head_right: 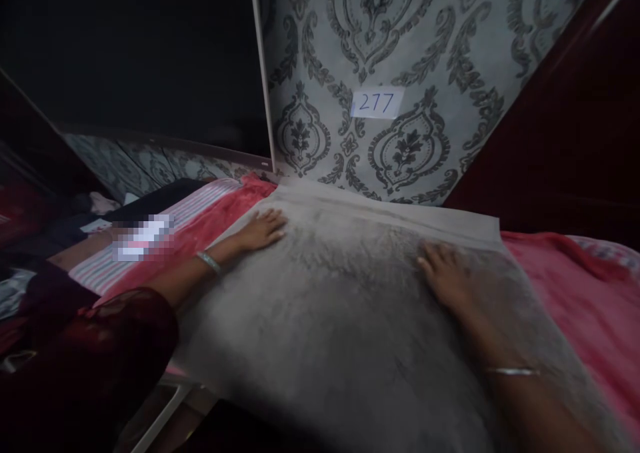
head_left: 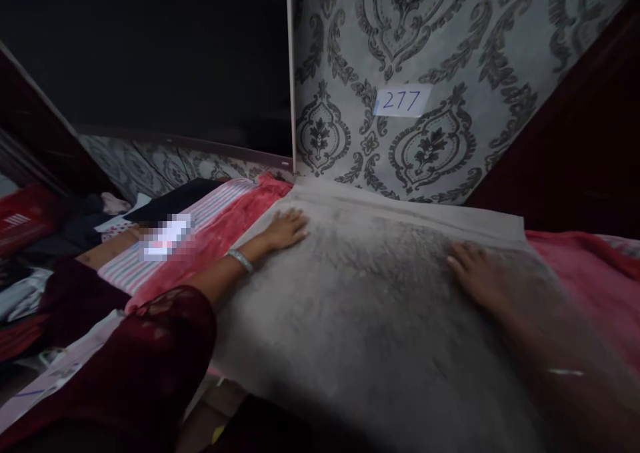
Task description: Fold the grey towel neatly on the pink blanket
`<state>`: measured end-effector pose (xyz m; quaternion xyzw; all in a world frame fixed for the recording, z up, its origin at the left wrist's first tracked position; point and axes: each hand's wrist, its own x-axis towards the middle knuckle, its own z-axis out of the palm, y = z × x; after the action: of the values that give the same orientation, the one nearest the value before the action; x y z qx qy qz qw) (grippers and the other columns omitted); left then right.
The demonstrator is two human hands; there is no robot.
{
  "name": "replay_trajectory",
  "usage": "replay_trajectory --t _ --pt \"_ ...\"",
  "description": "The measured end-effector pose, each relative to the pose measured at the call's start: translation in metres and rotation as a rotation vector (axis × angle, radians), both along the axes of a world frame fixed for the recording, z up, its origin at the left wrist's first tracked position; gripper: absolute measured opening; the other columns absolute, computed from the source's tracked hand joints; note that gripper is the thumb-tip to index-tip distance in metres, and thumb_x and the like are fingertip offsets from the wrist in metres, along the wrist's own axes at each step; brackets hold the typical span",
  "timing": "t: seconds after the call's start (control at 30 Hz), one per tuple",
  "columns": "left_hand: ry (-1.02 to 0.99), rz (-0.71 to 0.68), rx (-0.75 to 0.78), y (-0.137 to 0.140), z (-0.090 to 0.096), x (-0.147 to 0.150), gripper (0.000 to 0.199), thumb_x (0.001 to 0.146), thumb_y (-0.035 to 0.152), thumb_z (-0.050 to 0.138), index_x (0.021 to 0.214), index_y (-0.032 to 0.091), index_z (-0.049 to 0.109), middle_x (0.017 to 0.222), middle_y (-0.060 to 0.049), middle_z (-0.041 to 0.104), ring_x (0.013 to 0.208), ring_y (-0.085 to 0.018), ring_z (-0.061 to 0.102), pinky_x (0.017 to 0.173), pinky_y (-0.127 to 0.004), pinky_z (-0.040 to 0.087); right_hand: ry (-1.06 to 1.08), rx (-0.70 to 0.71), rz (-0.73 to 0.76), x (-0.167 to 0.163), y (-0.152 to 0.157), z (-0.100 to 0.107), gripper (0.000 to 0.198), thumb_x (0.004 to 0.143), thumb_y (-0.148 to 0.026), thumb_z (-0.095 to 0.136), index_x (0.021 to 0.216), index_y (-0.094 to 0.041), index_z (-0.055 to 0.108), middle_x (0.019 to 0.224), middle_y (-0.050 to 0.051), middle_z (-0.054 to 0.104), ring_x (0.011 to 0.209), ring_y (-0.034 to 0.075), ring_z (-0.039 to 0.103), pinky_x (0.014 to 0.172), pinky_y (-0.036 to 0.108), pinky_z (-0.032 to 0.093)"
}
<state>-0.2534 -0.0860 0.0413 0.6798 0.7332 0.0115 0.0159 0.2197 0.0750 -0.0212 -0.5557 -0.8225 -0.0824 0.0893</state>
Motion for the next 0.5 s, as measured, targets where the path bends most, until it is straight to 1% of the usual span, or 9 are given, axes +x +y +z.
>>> replay_trajectory --t 0.07,0.1,0.17,0.23,0.3,0.37,0.43,0.5 --pt "-0.030 -0.185 -0.021 -0.015 -0.014 0.028 0.062 0.100 0.053 0.036 0.156 0.028 0.034 0.168 -0.008 0.021 0.154 -0.031 0.016 0.122 -0.056 0.012 -0.001 -0.008 0.112 -0.016 -0.048 -0.004 0.061 0.101 -0.050 0.023 0.157 -0.030 0.037 0.161 0.008 0.037 0.147 0.035 0.032 0.111 0.063 0.037" --pt "-0.038 -0.234 -0.010 -0.023 -0.020 0.039 0.063 0.100 0.054 0.036 0.157 0.028 0.033 0.168 -0.009 0.022 0.154 -0.032 0.017 0.122 -0.057 0.013 -0.006 -0.015 0.151 -0.021 -0.069 -0.008 0.061 0.100 -0.051 0.024 0.157 -0.032 0.036 0.163 0.006 0.035 0.149 0.034 0.029 0.114 0.062 0.034" --pt "-0.035 -0.242 0.035 -0.034 -0.029 0.052 0.064 0.100 0.054 0.034 0.157 0.026 0.032 0.167 -0.010 0.023 0.154 -0.032 0.018 0.122 -0.057 0.013 -0.019 -0.039 0.179 -0.025 -0.101 -0.014 0.061 0.100 -0.050 0.025 0.158 -0.031 0.034 0.164 0.004 0.032 0.150 0.031 0.027 0.117 0.059 0.030" --pt "-0.020 -0.210 0.061 -0.040 -0.032 0.055 0.064 0.101 0.053 0.032 0.158 0.025 0.032 0.167 -0.010 0.024 0.154 -0.032 0.018 0.123 -0.056 0.014 -0.020 -0.072 0.151 -0.021 -0.115 -0.016 0.062 0.101 -0.049 0.024 0.158 -0.029 0.033 0.164 0.004 0.032 0.151 0.029 0.026 0.118 0.056 0.029" --pt "0.001 -0.188 0.054 -0.045 -0.031 0.048 0.064 0.101 0.053 0.031 0.158 0.024 0.031 0.167 -0.009 0.024 0.154 -0.031 0.019 0.123 -0.054 0.015 -0.017 -0.093 0.113 -0.009 -0.117 -0.015 0.062 0.100 -0.050 0.024 0.159 -0.030 0.032 0.164 0.004 0.033 0.150 0.029 0.027 0.118 0.056 0.029" --pt "0.031 -0.125 0.044 -0.056 -0.028 0.033 0.065 0.101 0.053 0.030 0.159 0.024 0.029 0.167 -0.009 0.024 0.154 -0.031 0.019 0.123 -0.054 0.013 -0.009 -0.098 0.040 0.014 -0.117 -0.016 0.064 0.100 -0.052 0.022 0.159 -0.030 0.031 0.163 0.005 0.034 0.150 0.030 0.028 0.116 0.058 0.030" --pt "0.050 -0.019 0.030 -0.074 -0.024 0.011 0.066 0.101 0.052 0.028 0.160 0.022 0.027 0.167 -0.010 0.023 0.154 -0.032 0.018 0.123 -0.055 0.013 0.008 -0.095 -0.087 0.049 -0.120 -0.021 0.068 0.098 -0.055 0.017 0.159 -0.029 0.030 0.163 0.007 0.034 0.148 0.033 0.031 0.114 0.062 0.031" --pt "0.049 0.086 0.008 -0.101 -0.022 -0.014 0.066 0.101 0.050 0.027 0.160 0.019 0.025 0.168 -0.012 0.021 0.154 -0.033 0.017 0.123 -0.054 0.015 0.016 -0.072 -0.209 0.094 -0.129 -0.032 0.074 0.096 -0.058 0.011 0.161 -0.027 0.027 0.162 0.012 0.034 0.145 0.037 0.035 0.109 0.065 0.034"
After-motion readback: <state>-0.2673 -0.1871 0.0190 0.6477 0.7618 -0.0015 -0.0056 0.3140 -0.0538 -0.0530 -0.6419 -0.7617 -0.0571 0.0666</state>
